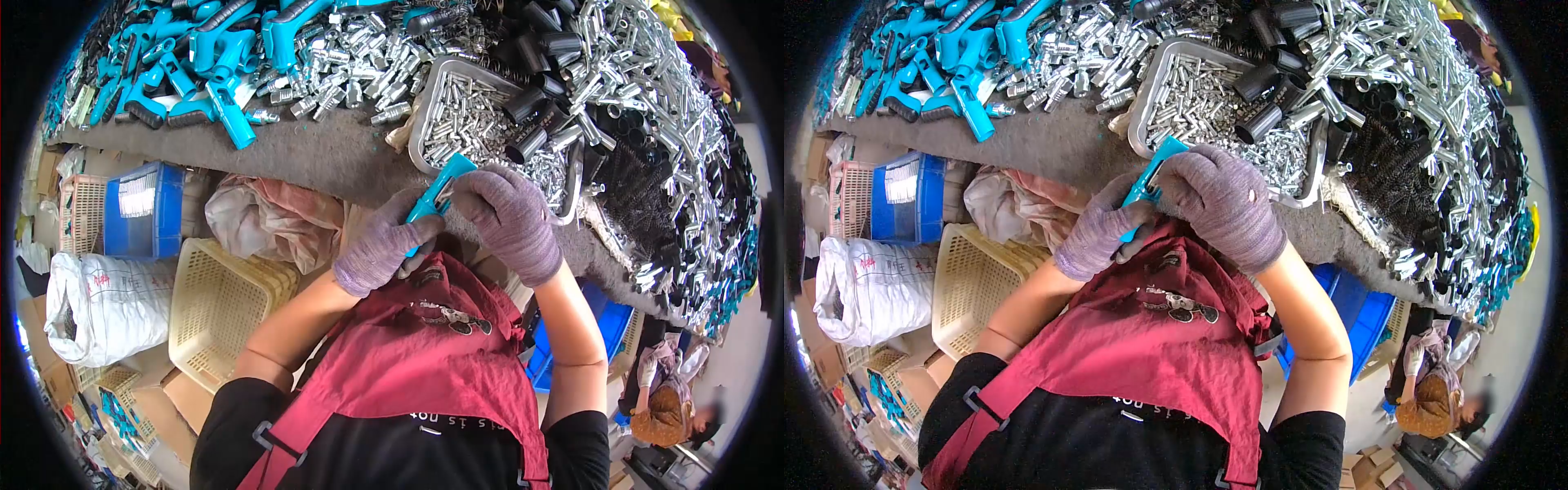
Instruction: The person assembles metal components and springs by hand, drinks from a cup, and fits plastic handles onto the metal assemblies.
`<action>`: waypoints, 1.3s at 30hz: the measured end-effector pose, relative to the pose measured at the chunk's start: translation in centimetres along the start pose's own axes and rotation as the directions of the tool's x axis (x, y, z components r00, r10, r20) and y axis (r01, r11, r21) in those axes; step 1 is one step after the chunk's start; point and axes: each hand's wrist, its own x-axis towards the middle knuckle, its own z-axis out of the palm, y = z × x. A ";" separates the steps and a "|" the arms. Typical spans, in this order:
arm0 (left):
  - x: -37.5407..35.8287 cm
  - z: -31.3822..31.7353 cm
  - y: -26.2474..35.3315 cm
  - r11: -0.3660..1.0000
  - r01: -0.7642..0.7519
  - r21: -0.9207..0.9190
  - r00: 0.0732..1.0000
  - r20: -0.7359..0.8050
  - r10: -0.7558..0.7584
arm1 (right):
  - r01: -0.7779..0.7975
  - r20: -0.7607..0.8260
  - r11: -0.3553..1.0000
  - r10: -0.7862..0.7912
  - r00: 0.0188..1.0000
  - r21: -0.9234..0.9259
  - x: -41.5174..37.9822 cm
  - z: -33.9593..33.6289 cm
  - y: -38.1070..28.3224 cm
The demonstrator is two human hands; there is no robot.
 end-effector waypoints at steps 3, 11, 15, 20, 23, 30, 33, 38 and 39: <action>-0.4 0.7 0.8 0.997 0.066 0.029 0.997 -0.039 -0.065 | 0.019 -0.075 0.999 -0.022 0.997 -0.047 -0.2 0.2 0.4; -0.5 1.6 0.6 0.993 0.026 0.114 0.999 -0.026 -0.023 | -0.008 -0.191 0.986 -0.024 0.981 -0.166 -2.1 0.8 -0.1; -0.6 1.6 0.7 0.980 0.041 0.197 0.997 -0.076 -0.026 | 0.117 -0.117 0.937 -0.163 0.980 -0.328 -2.9 0.4 -0.1; -1.0 1.7 0.0 0.864 0.042 0.501 0.999 -0.036 -0.028 | 0.230 0.168 0.869 -0.173 0.971 -0.438 -4.4 -0.3 -0.3; -0.9 1.5 -0.9 0.826 0.025 0.564 1.000 -0.013 -0.021 | 0.192 0.207 0.883 -0.111 0.972 -0.428 -4.4 -1.0 -0.3; -0.7 0.7 0.2 0.577 -0.282 0.766 0.927 0.374 -0.043 | -0.097 0.465 0.987 0.148 0.873 -0.131 -4.7 -3.6 -0.3; -1.0 0.5 0.4 0.616 -0.257 0.744 0.892 0.429 -0.145 | -0.092 0.503 0.996 0.088 0.860 -0.018 -5.3 -3.3 -0.1; -0.7 0.0 0.6 0.460 -0.315 0.830 0.932 0.362 -0.015 | -0.068 0.409 0.991 0.109 0.906 -0.113 -4.2 -3.2 -0.3; -0.6 0.1 0.6 0.436 -0.287 0.853 0.944 0.329 -0.023 | -0.070 0.405 0.991 0.111 0.908 -0.114 -4.2 -3.1 -0.1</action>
